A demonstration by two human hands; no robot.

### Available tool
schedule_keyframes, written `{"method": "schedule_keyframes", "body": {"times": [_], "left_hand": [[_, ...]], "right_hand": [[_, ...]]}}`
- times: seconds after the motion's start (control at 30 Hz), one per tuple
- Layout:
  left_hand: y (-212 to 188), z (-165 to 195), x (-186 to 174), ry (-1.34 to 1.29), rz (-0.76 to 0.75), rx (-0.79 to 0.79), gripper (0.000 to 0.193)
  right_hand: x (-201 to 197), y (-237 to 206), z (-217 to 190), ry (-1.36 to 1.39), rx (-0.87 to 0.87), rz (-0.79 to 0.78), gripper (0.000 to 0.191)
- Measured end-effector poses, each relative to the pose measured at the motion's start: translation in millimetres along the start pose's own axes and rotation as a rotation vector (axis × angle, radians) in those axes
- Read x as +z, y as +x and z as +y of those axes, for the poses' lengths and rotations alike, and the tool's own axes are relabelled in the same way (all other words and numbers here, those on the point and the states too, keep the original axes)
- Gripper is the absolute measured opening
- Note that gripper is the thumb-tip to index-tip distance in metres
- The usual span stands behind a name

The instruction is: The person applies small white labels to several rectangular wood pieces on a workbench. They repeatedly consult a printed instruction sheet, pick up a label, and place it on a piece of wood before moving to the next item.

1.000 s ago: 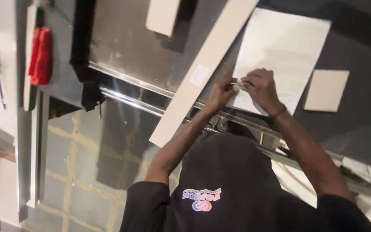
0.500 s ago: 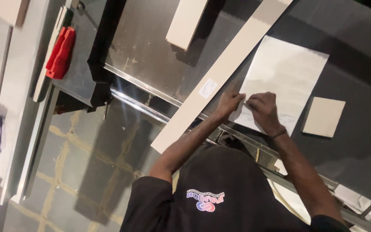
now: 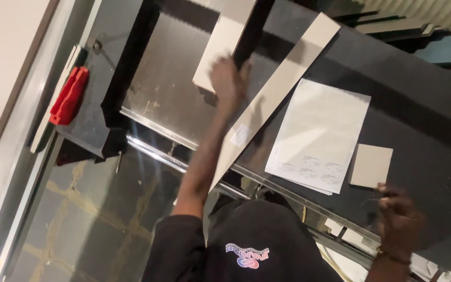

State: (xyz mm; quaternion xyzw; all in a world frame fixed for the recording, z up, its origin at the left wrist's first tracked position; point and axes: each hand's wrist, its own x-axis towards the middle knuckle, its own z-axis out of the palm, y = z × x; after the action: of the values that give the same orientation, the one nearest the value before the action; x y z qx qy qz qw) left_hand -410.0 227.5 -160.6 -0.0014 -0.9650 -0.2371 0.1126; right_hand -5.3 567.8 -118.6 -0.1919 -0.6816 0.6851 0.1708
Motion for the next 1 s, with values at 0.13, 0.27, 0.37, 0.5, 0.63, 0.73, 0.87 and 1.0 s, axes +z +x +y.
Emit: {"method": "schedule_keyframes", "body": {"times": [0.13, 0.27, 0.37, 0.5, 0.63, 0.73, 0.87, 1.0], "left_hand": [[64.2, -11.0, -7.4, 0.086, 0.129, 0.03, 0.117], [53.6, -29.1, -19.6, -0.031, 0.314, -0.102, 0.114], [56.4, -48.8, -31.6, -0.147, 0.318, -0.26, 0.093], [71.1, -63.2, -35.7, -0.116, 0.169, -0.3, 0.082], [76.2, -49.4, -32.4, -0.044, 0.211, -0.314, 0.084], [79.3, -32.0, -33.3, 0.026, 0.235, -0.221, 0.085], [95.1, -4.4, -29.1, 0.089, -0.04, -0.117, 0.106], [109.9, 18.0, -15.0, 0.092, -0.177, -0.044, 0.117]], "right_hand": [[15.8, -13.5, 20.5, 0.099, 0.048, 0.01, 0.007], [19.4, -23.0, 22.7, -0.024, 0.141, 0.116, 0.005], [15.9, -25.9, 26.4, 0.115, 0.193, 0.178, 0.008], [15.6, -21.8, 42.1, 0.211, 0.176, 0.114, 0.012], [24.1, -16.0, 50.3, 0.126, 0.341, 0.169, 0.01], [33.7, -13.8, 43.1, 0.185, 0.323, 0.137, 0.012], [47.5, -10.5, 24.4, 0.077, 0.429, 0.171, 0.012], [59.9, -7.5, 10.5, -0.097, 0.543, 0.18, 0.01]]}}
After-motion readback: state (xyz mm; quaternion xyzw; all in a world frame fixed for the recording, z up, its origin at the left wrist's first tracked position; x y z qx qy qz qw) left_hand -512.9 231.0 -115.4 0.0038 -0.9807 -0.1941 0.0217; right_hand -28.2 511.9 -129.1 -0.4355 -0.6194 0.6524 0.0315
